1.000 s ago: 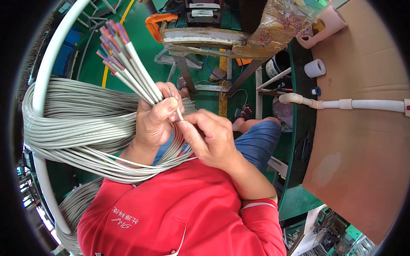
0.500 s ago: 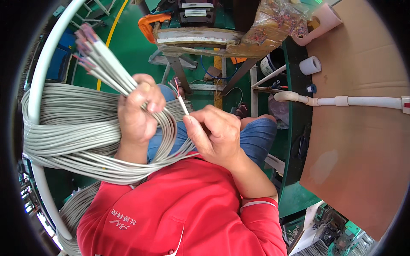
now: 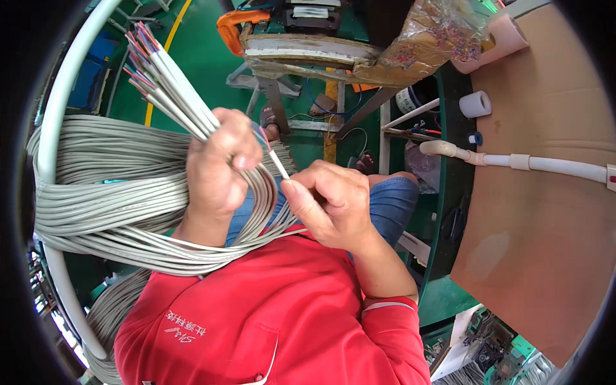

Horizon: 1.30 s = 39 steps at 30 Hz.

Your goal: The person strips a bundle of cables by inserting the end of each cable into a stripping machine and removing the cut outer jacket by hand.

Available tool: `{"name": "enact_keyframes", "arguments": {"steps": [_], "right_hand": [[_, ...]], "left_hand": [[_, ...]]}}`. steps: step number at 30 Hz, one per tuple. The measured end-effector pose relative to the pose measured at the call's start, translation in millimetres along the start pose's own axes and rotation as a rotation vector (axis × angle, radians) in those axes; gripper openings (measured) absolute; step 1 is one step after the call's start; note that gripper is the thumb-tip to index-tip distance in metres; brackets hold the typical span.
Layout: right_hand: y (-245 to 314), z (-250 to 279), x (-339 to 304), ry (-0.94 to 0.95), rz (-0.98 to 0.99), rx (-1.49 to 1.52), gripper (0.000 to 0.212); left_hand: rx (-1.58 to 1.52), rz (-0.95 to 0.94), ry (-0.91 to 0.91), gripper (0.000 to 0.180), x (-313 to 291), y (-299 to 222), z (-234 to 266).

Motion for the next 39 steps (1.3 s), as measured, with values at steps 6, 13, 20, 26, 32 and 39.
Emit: {"name": "enact_keyframes", "arguments": {"steps": [6,13,20,26,32,39], "right_hand": [[-36,18,34,-0.264,-0.267,0.016,0.017],[-90,17,79,-0.370,-0.434,0.060,0.029],[-115,9,93,-0.389,-0.511,0.139,0.025],[-112,5,104,-0.424,-0.563,0.150,0.024],[-109,3,105,-0.467,-0.584,0.147,0.023],[-99,7,94,-0.469,-0.505,0.091,0.025]], "left_hand": [[0.080,0.013,0.076,0.014,-10,2,3],[0.119,-0.051,0.147,0.012,-13,-7,-1],[0.117,-0.048,0.174,0.012,-11,-7,-2],[0.109,-0.030,0.165,0.011,-12,-7,-1],[0.216,-0.014,0.203,0.010,-14,-8,-3],[0.097,-0.007,0.154,0.012,-16,-4,2]]}}
Point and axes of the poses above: each hand's wrist, its own x-axis towards the middle knuckle, its own z-axis out of the back of the hand, y = z × x, the point moved 7 cm from there along x, towards the middle knuckle, and after that the axes turned 6 degrees about -y, right-handed, at the moved point
